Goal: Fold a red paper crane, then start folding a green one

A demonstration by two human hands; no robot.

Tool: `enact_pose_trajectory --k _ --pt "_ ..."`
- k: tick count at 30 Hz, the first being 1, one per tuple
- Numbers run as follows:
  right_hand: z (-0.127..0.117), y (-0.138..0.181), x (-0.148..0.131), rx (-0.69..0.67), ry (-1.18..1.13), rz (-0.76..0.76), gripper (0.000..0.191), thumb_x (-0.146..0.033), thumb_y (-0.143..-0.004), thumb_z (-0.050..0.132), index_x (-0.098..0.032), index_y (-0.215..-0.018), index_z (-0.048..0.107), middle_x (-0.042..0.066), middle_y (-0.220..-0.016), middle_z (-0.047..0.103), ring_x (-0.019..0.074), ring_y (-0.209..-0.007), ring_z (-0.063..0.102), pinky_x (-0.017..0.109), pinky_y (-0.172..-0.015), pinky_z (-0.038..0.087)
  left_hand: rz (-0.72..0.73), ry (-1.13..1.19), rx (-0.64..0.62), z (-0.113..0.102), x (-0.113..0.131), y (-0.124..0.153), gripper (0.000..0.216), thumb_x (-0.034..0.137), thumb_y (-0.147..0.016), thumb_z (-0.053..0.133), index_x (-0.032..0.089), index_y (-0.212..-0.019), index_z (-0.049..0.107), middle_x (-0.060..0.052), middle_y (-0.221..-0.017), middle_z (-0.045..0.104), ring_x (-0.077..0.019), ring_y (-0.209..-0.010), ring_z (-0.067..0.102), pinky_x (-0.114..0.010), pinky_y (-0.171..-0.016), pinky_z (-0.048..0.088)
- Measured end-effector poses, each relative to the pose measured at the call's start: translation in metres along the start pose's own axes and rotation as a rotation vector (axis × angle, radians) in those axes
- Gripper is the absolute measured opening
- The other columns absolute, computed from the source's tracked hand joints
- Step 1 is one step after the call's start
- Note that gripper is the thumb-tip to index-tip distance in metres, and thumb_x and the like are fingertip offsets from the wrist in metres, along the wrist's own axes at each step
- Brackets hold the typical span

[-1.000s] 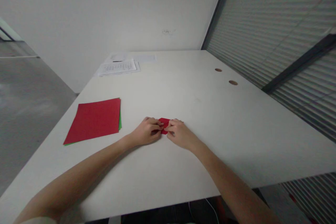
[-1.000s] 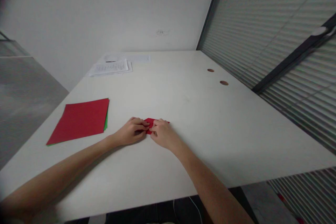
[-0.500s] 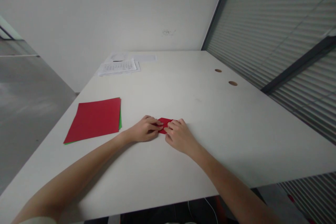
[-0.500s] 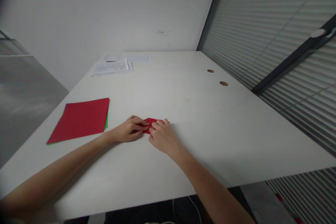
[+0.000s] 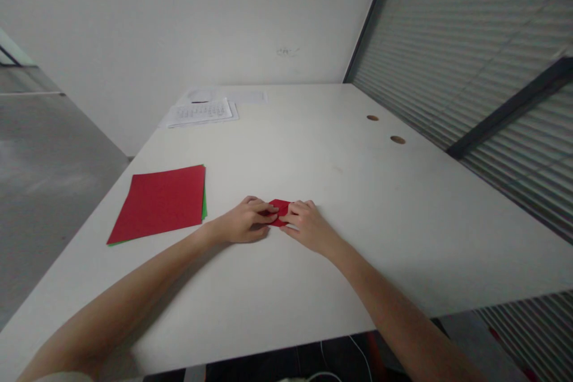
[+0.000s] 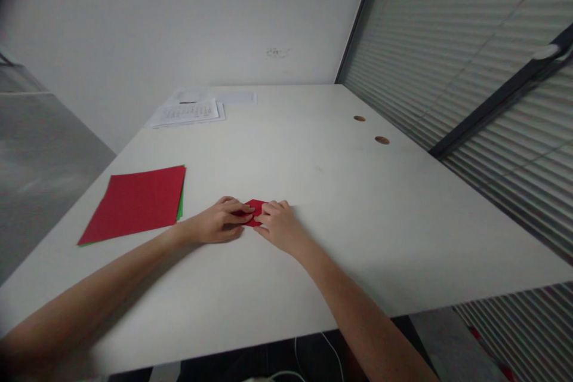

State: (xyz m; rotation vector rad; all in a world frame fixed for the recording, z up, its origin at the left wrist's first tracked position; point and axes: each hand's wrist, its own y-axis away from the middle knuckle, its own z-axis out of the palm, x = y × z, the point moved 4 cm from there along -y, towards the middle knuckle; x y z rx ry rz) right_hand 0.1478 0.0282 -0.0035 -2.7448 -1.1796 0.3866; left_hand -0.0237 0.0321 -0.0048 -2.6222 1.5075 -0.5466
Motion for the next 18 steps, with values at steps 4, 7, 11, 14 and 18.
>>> enact_pose_trajectory --k 4,7,11,14,18 --pt "0.003 0.0 0.007 0.041 -0.023 -0.063 0.023 -0.036 -0.091 0.057 -0.02 -0.103 0.069 0.006 -0.092 0.064 0.0195 -0.087 0.052 0.034 -0.079 0.036 0.068 0.0 0.085 0.003 -0.001 0.003 0.033 0.028 -0.089 0.051 0.019 -0.119 0.063 -0.011 -0.125 0.063 -0.0227 -0.111 0.061 -0.042 -0.1 0.043" --pt "0.003 0.0 0.009 0.036 -0.019 -0.089 0.023 -0.037 -0.089 0.059 -0.02 -0.102 0.069 0.006 -0.089 0.063 0.0196 -0.086 0.052 0.034 -0.078 0.037 0.079 0.019 0.134 0.003 -0.003 0.004 0.029 0.029 -0.089 0.053 0.018 -0.113 0.066 -0.011 -0.123 0.065 -0.0218 -0.107 0.063 -0.041 -0.099 0.046" --pt "0.003 0.001 0.009 0.052 -0.02 -0.083 0.023 -0.039 -0.087 0.062 -0.021 -0.097 0.071 0.006 -0.087 0.062 0.0196 -0.084 0.051 0.034 -0.076 0.038 0.089 0.014 0.145 -0.001 0.001 0.002 0.021 0.027 -0.089 0.053 0.018 -0.096 0.071 -0.012 -0.119 0.067 -0.0218 -0.102 0.065 -0.04 -0.094 0.049" --pt "0.003 0.001 0.008 0.069 -0.047 -0.074 0.022 -0.039 -0.088 0.06 -0.021 -0.092 0.073 0.006 -0.088 0.061 0.0192 -0.084 0.05 0.034 -0.076 0.039 0.086 -0.011 0.103 -0.004 0.006 -0.001 0.022 0.027 -0.09 0.053 0.017 -0.099 0.07 -0.012 -0.118 0.067 -0.0231 -0.106 0.064 -0.041 -0.096 0.048" --pt "0.0 0.001 0.006 0.087 -0.109 -0.072 0.021 -0.038 -0.089 0.06 -0.021 -0.092 0.073 0.007 -0.097 0.062 0.0206 -0.096 0.05 0.035 -0.083 0.04 0.07 0.021 0.079 -0.004 0.007 -0.001 0.022 0.024 -0.091 0.05 0.016 -0.1 0.07 -0.013 -0.116 0.068 -0.0215 -0.109 0.063 -0.039 -0.099 0.047"
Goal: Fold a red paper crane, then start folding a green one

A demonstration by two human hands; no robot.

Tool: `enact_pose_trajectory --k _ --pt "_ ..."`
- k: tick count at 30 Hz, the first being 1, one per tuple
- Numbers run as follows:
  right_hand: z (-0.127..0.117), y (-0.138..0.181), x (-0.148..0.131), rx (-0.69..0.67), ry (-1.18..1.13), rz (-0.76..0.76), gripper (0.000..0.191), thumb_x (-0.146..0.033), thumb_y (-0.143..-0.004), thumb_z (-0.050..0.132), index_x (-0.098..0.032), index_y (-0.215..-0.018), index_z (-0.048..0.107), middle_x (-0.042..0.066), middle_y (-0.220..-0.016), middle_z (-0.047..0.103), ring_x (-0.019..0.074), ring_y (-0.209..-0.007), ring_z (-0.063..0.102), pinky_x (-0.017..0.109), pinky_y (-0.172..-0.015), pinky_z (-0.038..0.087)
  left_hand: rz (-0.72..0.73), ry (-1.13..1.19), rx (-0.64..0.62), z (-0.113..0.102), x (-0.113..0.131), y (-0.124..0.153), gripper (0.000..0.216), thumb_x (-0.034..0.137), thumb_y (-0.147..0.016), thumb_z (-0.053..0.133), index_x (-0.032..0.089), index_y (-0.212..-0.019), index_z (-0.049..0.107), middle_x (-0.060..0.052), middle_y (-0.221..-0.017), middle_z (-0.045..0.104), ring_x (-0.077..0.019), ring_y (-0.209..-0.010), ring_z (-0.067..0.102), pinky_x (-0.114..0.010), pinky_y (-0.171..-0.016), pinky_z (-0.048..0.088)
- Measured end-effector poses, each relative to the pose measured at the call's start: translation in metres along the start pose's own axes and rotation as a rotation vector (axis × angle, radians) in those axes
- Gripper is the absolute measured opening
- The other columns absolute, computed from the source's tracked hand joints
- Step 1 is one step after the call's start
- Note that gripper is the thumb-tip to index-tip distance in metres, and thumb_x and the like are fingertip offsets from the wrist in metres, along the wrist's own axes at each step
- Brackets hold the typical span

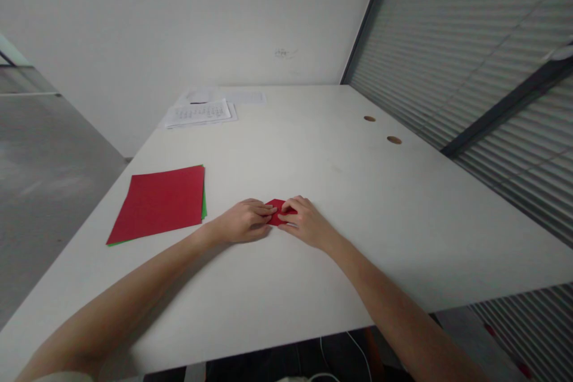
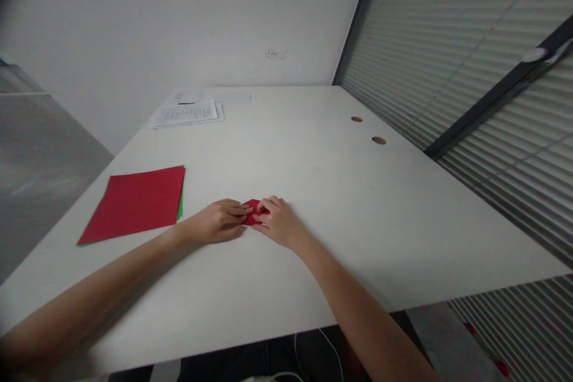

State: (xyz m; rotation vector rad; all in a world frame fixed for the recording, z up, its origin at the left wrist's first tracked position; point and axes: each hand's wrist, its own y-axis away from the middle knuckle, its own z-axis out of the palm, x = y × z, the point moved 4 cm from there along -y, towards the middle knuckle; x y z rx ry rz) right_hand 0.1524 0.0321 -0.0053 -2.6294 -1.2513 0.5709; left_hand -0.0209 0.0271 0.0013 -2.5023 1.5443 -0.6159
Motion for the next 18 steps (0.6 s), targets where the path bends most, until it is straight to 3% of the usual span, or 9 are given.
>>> enact_pose_trajectory --k 3,8,13,16,18 --pt "-0.002 0.0 -0.001 -0.016 -0.028 0.015 0.022 -0.037 -0.091 0.057 -0.021 -0.093 0.072 0.006 -0.097 0.064 0.0205 -0.096 0.051 0.036 -0.085 0.04 -0.006 -0.009 0.056 0.001 0.0 0.002 0.024 0.022 -0.092 0.047 0.017 -0.097 0.07 -0.013 -0.115 0.068 -0.0209 -0.106 0.064 -0.039 -0.096 0.049" --pt "-0.004 0.0 -0.005 -0.007 -0.041 0.028 0.023 -0.036 -0.091 0.056 -0.021 -0.095 0.073 0.008 -0.097 0.064 0.0207 -0.096 0.051 0.038 -0.086 0.04 0.013 -0.106 0.102 0.0 0.007 0.004 0.026 0.024 -0.091 0.048 0.019 -0.111 0.064 -0.01 -0.116 0.067 -0.0221 -0.108 0.061 -0.042 -0.093 0.048" --pt "-0.006 -0.001 -0.001 0.092 -0.055 0.114 0.024 -0.036 -0.092 0.054 -0.022 -0.102 0.072 0.008 -0.102 0.064 0.0219 -0.102 0.049 0.039 -0.091 0.039 -0.151 -0.211 0.208 -0.004 0.005 0.004 0.026 0.027 -0.091 0.05 0.02 -0.113 0.062 -0.01 -0.106 0.068 -0.0215 -0.096 0.06 -0.039 -0.083 0.046" --pt "-0.006 0.0 0.01 0.157 -0.022 0.251 0.03 -0.034 -0.092 0.054 -0.022 -0.116 0.066 0.01 -0.109 0.062 0.0239 -0.108 0.047 0.041 -0.094 0.038 -0.228 -0.231 0.182 0.0 0.0 0.004 0.028 0.029 -0.091 0.05 0.019 -0.114 0.063 -0.01 -0.107 0.066 -0.0221 -0.096 0.059 -0.04 -0.085 0.043" --pt "-0.003 0.001 0.015 0.118 -0.009 0.304 0.035 -0.038 -0.09 0.056 -0.022 -0.12 0.064 0.01 -0.112 0.061 0.025 -0.109 0.048 0.042 -0.094 0.039 -0.222 -0.208 0.126 0.003 -0.001 0.002 0.026 0.028 -0.092 0.048 0.02 -0.109 0.066 -0.009 -0.108 0.066 -0.0216 -0.097 0.059 -0.04 -0.087 0.041"
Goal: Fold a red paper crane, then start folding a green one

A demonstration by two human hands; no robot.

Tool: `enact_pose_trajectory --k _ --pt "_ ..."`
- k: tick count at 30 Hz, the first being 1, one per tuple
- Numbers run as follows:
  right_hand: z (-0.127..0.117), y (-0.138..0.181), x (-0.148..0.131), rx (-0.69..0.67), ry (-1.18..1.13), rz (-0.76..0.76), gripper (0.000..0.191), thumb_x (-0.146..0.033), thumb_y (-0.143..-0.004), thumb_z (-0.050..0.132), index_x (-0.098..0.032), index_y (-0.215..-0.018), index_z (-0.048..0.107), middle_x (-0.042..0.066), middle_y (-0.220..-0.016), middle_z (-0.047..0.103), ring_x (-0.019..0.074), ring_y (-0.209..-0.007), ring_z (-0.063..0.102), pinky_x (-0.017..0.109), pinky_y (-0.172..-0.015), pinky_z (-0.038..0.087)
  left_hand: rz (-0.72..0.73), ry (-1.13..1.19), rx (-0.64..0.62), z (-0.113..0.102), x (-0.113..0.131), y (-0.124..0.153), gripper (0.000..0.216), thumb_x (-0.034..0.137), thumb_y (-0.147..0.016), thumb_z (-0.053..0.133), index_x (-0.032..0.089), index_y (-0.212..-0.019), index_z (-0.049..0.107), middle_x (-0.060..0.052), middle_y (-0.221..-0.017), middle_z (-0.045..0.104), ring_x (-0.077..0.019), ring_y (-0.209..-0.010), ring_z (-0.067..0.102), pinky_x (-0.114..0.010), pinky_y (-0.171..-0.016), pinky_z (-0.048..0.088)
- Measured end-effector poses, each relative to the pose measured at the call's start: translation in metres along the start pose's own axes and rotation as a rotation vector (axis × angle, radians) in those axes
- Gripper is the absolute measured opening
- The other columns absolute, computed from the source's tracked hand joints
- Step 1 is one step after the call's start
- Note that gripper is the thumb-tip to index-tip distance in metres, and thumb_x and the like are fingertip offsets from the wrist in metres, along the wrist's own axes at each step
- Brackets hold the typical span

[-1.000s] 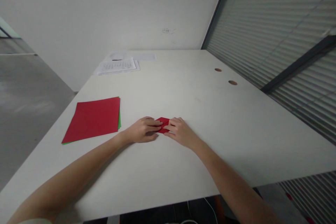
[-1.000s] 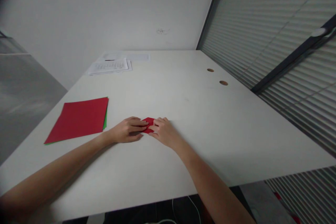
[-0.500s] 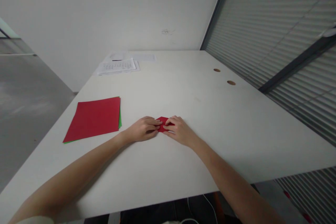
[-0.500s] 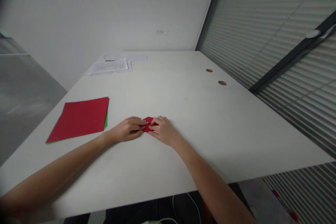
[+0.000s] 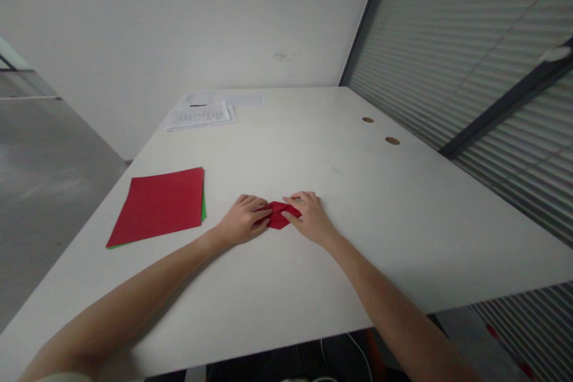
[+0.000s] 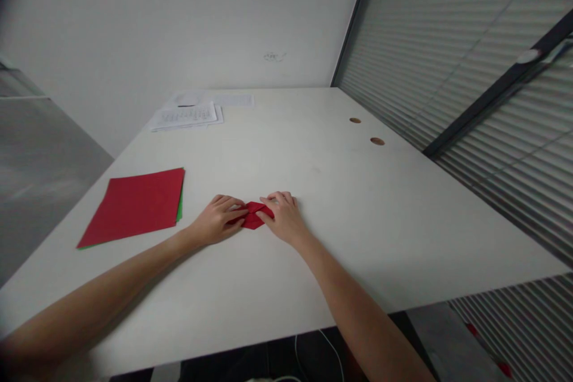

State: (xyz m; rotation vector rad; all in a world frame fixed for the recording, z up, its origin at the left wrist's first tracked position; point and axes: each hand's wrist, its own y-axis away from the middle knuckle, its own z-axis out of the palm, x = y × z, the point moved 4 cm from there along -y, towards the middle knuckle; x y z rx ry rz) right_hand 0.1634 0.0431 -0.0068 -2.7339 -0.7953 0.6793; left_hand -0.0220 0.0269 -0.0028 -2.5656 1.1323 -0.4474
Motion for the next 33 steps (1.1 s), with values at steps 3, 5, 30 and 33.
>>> enact_pose_trajectory --k 3,5,30,33 --pt "0.003 0.0 0.006 -0.054 -0.032 0.051 0.033 -0.04 -0.092 0.052 -0.023 -0.117 0.066 0.009 -0.11 0.062 0.0233 -0.103 0.053 0.042 -0.093 0.04 0.015 0.041 -0.052 0.001 0.0 -0.002 0.027 0.026 -0.094 0.047 0.023 -0.111 0.068 -0.009 -0.114 0.064 -0.0222 -0.103 0.057 -0.041 -0.091 0.039" --pt "0.003 -0.001 0.01 -0.044 -0.094 0.103 0.032 -0.038 -0.093 0.052 -0.022 -0.115 0.067 0.009 -0.107 0.063 0.0215 -0.098 0.056 0.04 -0.092 0.042 0.025 0.056 -0.063 0.0 -0.001 -0.002 0.028 0.026 -0.094 0.047 0.026 -0.115 0.066 -0.009 -0.12 0.062 -0.0234 -0.109 0.054 -0.042 -0.093 0.037" --pt "0.007 0.002 0.003 -0.128 -0.137 0.236 0.025 -0.031 -0.079 0.069 -0.023 -0.102 0.067 0.007 -0.103 0.063 0.0224 -0.099 0.055 0.04 -0.09 0.037 -0.35 -0.063 0.067 0.007 0.002 0.001 0.078 0.045 -0.077 0.067 0.022 -0.143 0.033 -0.014 -0.12 0.054 -0.0308 -0.106 0.051 -0.048 -0.091 0.035" --pt "0.006 0.002 0.004 -0.11 -0.173 0.22 0.02 -0.03 -0.08 0.068 -0.021 -0.098 0.067 0.007 -0.1 0.063 0.022 -0.097 0.056 0.041 -0.091 0.038 -0.35 -0.064 0.074 0.008 0.002 0.001 0.076 0.04 -0.079 0.067 0.023 -0.144 0.03 -0.013 -0.118 0.054 -0.0297 -0.103 0.052 -0.046 -0.089 0.036"
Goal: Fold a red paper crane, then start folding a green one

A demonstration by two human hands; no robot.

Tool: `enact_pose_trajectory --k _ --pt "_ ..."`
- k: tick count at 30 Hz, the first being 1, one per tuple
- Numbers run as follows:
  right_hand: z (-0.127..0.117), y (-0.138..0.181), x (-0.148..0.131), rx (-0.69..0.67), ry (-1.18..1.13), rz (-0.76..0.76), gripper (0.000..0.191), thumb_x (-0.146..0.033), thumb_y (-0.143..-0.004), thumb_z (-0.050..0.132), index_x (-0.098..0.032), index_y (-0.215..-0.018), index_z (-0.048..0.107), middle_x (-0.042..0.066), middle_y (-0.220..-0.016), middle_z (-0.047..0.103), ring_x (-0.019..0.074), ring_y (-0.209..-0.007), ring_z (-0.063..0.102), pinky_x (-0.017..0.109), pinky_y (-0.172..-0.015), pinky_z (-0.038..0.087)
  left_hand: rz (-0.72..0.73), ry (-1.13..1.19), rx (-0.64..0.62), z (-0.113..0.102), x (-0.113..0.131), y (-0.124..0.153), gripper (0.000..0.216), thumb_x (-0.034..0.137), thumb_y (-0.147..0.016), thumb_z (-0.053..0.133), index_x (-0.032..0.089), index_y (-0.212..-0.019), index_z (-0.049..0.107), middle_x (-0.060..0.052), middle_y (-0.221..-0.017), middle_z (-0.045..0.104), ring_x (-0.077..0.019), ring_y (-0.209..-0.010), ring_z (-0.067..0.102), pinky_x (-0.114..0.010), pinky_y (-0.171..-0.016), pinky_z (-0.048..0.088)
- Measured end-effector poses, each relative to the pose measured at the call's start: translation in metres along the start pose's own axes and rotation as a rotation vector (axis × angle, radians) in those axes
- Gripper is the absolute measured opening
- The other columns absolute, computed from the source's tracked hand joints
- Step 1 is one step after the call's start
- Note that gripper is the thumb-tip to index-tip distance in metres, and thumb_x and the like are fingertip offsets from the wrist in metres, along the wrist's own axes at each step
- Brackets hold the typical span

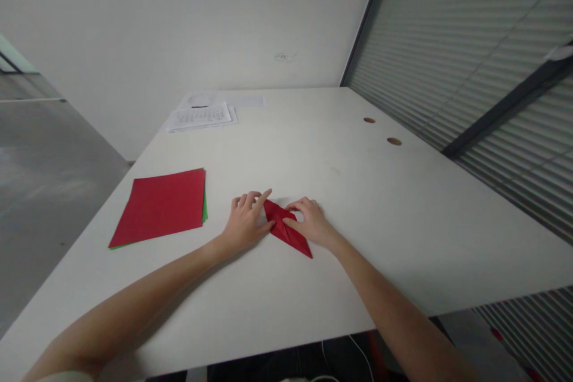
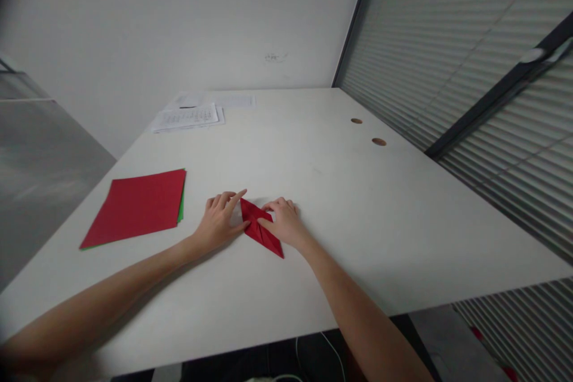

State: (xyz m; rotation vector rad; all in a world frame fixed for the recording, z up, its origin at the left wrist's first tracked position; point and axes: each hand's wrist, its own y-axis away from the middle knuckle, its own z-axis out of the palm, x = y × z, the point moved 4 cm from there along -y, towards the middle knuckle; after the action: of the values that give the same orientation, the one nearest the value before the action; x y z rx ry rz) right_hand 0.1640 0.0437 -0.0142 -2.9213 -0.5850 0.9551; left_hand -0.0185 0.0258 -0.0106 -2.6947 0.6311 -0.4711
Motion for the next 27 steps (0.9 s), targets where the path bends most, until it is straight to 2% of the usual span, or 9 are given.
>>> enact_pose_trajectory --k 8,11,14,16,18,20,21,23,27 --pt "-0.001 -0.003 0.002 0.032 -0.179 -0.039 0.011 -0.022 -0.08 0.065 -0.019 -0.09 0.064 0.005 -0.095 0.065 0.0187 -0.093 0.06 0.04 -0.092 0.041 -0.017 0.003 0.016 -0.001 -0.002 0.001 0.077 0.041 -0.08 0.068 0.023 -0.143 0.029 -0.013 -0.116 0.053 -0.0288 -0.103 0.053 -0.044 -0.088 0.039" --pt "0.002 -0.004 0.0 -0.028 -0.375 -0.035 0.016 -0.018 -0.076 0.065 -0.019 -0.091 0.061 0.004 -0.098 0.064 0.0165 -0.088 0.061 0.034 -0.083 0.047 -0.025 0.021 0.021 0.002 -0.003 0.002 0.079 0.045 -0.08 0.067 0.024 -0.145 0.026 -0.013 -0.118 0.051 -0.0292 -0.104 0.052 -0.045 -0.089 0.039" --pt "0.007 -0.005 -0.001 -0.097 -0.569 0.035 0.028 -0.015 -0.075 0.062 -0.018 -0.102 0.058 0.004 -0.095 0.064 0.0139 -0.075 0.061 0.03 -0.07 0.049 -0.038 0.078 0.037 0.003 -0.004 0.002 0.088 0.048 -0.078 0.068 0.024 -0.147 0.019 -0.015 -0.123 0.048 -0.0304 -0.111 0.049 -0.046 -0.092 0.038" --pt "0.006 -0.005 0.0 -0.064 -0.574 0.053 0.034 -0.015 -0.076 0.061 -0.017 -0.11 0.058 0.004 -0.091 0.063 0.0132 -0.071 0.06 0.029 -0.067 0.049 -0.066 0.109 0.05 -0.001 -0.004 0.0 0.094 0.05 -0.076 0.069 0.022 -0.148 0.016 -0.017 -0.126 0.046 -0.0313 -0.116 0.047 -0.046 -0.094 0.038" --pt "0.0 -0.005 0.001 0.032 -0.457 0.03 0.029 -0.018 -0.076 0.064 -0.017 -0.106 0.062 0.005 -0.092 0.062 0.0144 -0.075 0.059 0.03 -0.072 0.049 -0.109 0.101 0.038 -0.01 -0.004 -0.003 0.09 0.054 -0.074 0.069 0.019 -0.145 0.026 -0.018 -0.125 0.048 -0.0309 -0.114 0.049 -0.046 -0.093 0.038" --pt "-0.006 -0.003 0.001 0.086 -0.281 0.012 0.013 -0.022 -0.078 0.066 -0.017 -0.089 0.067 0.006 -0.089 0.062 0.0165 -0.082 0.059 0.033 -0.079 0.047 -0.136 0.055 -0.078 -0.019 -0.002 -0.005 0.067 0.058 -0.074 0.067 0.02 -0.126 0.051 -0.013 -0.113 0.057 -0.0281 -0.103 0.055 -0.041 -0.087 0.041" --pt "-0.008 -0.002 0.0 0.078 -0.198 0.015 0.008 -0.025 -0.078 0.067 -0.018 -0.082 0.068 0.006 -0.087 0.061 0.0177 -0.083 0.058 0.034 -0.082 0.045 -0.139 0.033 -0.205 -0.02 0.0 -0.005 0.051 0.06 -0.075 0.064 0.02 -0.107 0.061 -0.009 -0.1 0.062 -0.0252 -0.093 0.058 -0.037 -0.082 0.042" --pt "-0.009 0.001 -0.001 0.018 -0.066 0.037 0.013 -0.03 -0.079 0.068 -0.019 -0.072 0.069 0.006 -0.085 0.061 0.0198 -0.085 0.056 0.038 -0.086 0.042 -0.187 0.014 -0.457 -0.02 0.003 -0.003 0.045 0.063 -0.08 0.055 0.019 -0.075 0.064 -0.004 -0.078 0.064 -0.0194 -0.073 0.06 -0.03 -0.07 0.042" --pt "-0.007 0.006 -0.006 -0.07 0.0 0.054 0.013 -0.032 -0.074 0.073 -0.02 -0.071 0.07 0.007 -0.093 0.061 0.0232 -0.093 0.053 0.043 -0.091 0.038 -0.203 -0.081 -0.526 -0.016 0.013 -0.007 0.049 0.063 -0.082 0.05 0.017 -0.07 0.063 -0.008 -0.076 0.066 -0.0219 -0.069 0.061 -0.029 -0.06 0.038"
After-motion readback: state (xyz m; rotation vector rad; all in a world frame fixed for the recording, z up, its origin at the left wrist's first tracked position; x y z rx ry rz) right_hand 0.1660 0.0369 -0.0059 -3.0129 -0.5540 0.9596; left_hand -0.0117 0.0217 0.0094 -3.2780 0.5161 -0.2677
